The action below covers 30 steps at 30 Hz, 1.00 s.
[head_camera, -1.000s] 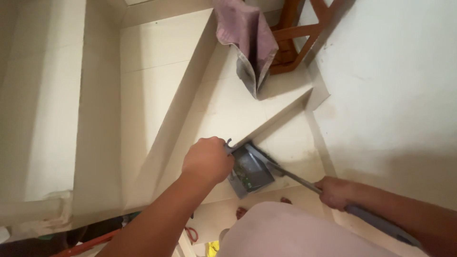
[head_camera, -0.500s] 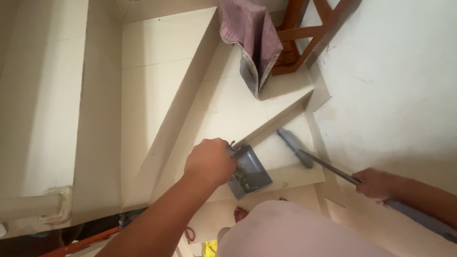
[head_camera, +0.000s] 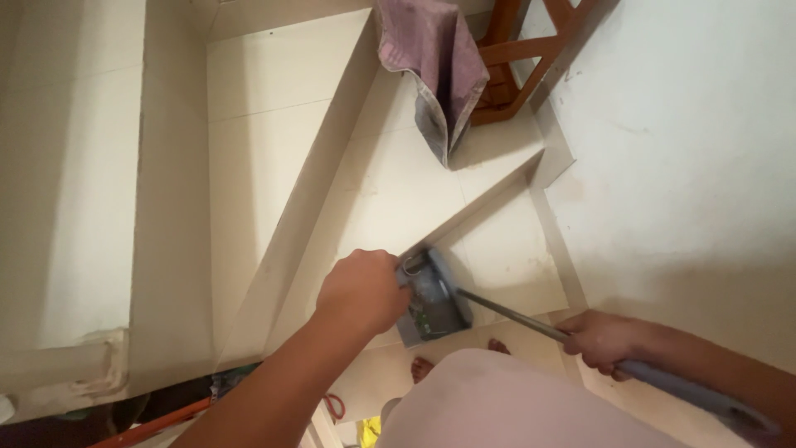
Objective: Sweep debris from the stairs into a dustpan using a broom.
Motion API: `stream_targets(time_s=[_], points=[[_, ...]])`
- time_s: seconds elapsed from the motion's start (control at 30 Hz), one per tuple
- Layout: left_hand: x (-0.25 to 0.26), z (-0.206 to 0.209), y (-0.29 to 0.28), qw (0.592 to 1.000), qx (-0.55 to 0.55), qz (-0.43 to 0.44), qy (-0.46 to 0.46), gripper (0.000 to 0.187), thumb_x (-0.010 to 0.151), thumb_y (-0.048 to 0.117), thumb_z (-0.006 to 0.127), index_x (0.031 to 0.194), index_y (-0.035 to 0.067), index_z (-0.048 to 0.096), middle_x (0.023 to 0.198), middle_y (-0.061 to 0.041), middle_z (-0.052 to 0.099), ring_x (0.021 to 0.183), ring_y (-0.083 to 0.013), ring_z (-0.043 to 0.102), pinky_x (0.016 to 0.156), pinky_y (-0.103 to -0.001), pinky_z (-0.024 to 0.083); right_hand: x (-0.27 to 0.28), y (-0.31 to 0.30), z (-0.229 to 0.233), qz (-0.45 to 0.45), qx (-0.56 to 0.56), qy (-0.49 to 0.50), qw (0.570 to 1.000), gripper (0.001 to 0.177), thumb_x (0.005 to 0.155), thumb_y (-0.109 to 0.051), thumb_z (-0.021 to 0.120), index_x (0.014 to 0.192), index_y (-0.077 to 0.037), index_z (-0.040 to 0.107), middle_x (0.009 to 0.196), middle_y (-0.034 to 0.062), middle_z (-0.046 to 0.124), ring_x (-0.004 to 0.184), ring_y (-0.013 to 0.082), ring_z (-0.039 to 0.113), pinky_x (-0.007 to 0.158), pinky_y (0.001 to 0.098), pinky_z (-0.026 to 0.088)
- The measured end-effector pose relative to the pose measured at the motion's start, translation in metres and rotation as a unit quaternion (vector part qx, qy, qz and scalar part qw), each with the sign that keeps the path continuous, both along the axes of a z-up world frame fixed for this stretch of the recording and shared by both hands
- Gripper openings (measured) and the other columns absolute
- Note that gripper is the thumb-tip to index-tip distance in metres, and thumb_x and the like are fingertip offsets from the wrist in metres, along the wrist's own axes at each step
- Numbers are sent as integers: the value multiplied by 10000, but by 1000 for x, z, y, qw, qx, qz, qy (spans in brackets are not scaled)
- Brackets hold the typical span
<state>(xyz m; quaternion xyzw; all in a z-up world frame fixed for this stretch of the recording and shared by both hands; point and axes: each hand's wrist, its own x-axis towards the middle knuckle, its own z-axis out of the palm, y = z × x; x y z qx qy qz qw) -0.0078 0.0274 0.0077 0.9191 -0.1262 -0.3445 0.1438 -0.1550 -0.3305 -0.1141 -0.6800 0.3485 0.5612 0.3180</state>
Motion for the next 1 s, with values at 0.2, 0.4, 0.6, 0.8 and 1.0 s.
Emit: stream_targets(time_s=[0.2, 0.4, 0.6, 0.8, 1.0], points=[[0, 8, 0, 1000, 6, -10, 14, 265, 878, 312, 716, 1080, 151, 775, 1057, -145, 751, 1004, -341, 727, 883, -439, 599, -20, -48, 17, -68, -37, 4, 997, 542, 992, -175, 608, 1524, -211, 512, 600, 81, 414, 435, 234, 403, 404, 415, 414], [-2, -3, 1, 1000, 0, -27, -5, 275, 861, 301, 749, 1083, 141, 772, 1071, -147, 741, 1010, -341, 723, 895, -428, 594, -58, -100, -23, 57, -139, -33, 988, 485, 984, -126, 549, 1463, -100, 622, 612, 117, 624, 447, 251, 585, 421, 414, 521], [-4, 9, -1, 999, -5, -35, 15, 296, 842, 286, 748, 1130, 218, 763, 1070, -131, 745, 1015, -339, 722, 889, -437, 597, -50, -48, -25, -37, -82, 1, 996, 512, 984, -113, 581, 1496, -107, 570, 627, 103, 544, 475, 230, 500, 429, 407, 453], [0, 10, -5, 999, 21, -31, 26, 257, 868, 293, 725, 1087, 166, 771, 1065, -135, 743, 1013, -340, 721, 887, -433, 603, -25, 16, 5, -48, -38, 15, 998, 544, 962, -91, 589, 1504, -127, 571, 626, 87, 501, 442, 205, 464, 399, 374, 416], [0, 6, -3, 998, 16, -56, 20, 298, 874, 354, 731, 1065, 128, 769, 1053, -153, 748, 1000, -339, 726, 888, -425, 596, -25, -12, -7, -41, -15, -4, 999, 562, 961, -141, 607, 1521, -149, 565, 627, 85, 501, 430, 222, 486, 388, 386, 464]])
